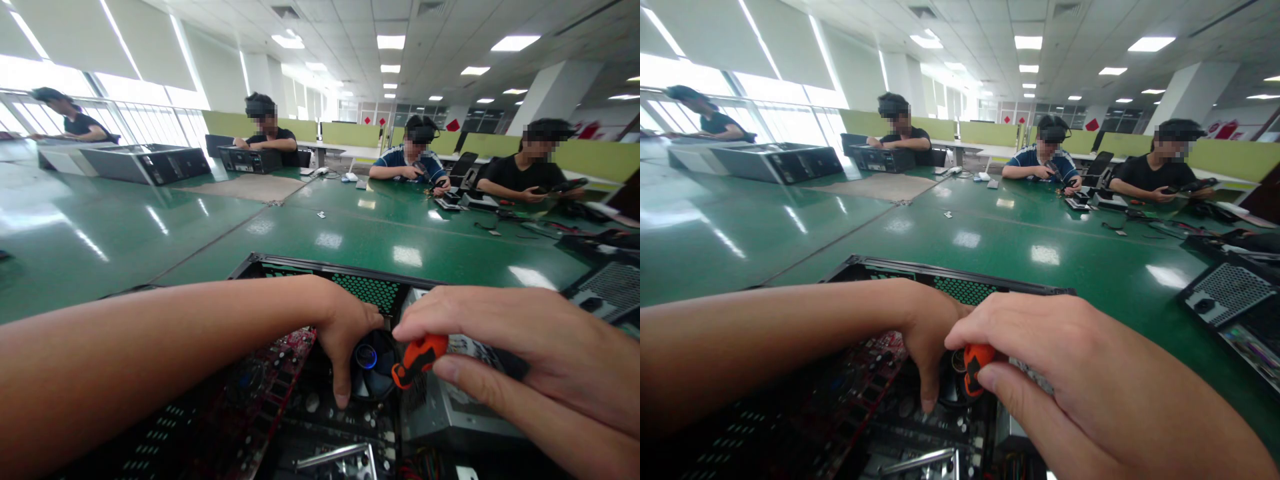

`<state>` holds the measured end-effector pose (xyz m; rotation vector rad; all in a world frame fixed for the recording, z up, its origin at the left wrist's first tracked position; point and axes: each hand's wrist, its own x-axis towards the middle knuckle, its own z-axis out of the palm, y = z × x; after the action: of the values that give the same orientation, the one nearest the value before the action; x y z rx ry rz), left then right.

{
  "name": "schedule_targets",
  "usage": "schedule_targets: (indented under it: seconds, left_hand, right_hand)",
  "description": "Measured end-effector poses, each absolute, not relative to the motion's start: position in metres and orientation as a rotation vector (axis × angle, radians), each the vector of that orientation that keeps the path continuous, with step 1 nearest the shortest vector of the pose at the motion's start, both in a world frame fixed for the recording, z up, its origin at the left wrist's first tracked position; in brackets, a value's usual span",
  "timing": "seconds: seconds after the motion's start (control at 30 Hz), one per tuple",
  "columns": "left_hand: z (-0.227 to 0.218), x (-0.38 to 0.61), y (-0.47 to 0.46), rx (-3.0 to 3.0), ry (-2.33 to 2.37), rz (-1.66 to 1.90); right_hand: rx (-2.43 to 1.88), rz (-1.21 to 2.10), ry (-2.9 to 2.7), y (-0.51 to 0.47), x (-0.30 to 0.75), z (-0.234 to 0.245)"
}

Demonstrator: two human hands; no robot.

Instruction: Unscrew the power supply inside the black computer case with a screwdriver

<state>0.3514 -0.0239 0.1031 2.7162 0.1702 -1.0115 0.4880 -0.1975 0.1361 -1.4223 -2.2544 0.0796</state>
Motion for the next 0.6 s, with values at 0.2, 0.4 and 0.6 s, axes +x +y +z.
schedule_targets:
  seconds: [0.2,0.4,0.6]
  left_hand:
    - [0.1051,0.3506,-0.025,2.701,0.171,-1.038]
    - [0.1052,0.3517,-0.0267,2.708,0.19,-0.993]
    - [0.1025,0.349,-0.0263,2.692,0.219,-0.861]
  right_hand:
    - [-1.421,0.166,-2.287,-0.1958,0.4882,0.1414]
    - [-1.449,0.262,-2.309,-0.1953,0.486,0.1414]
    - [-1.452,0.271,-2.289,-0.1913,0.4845,0.1436]
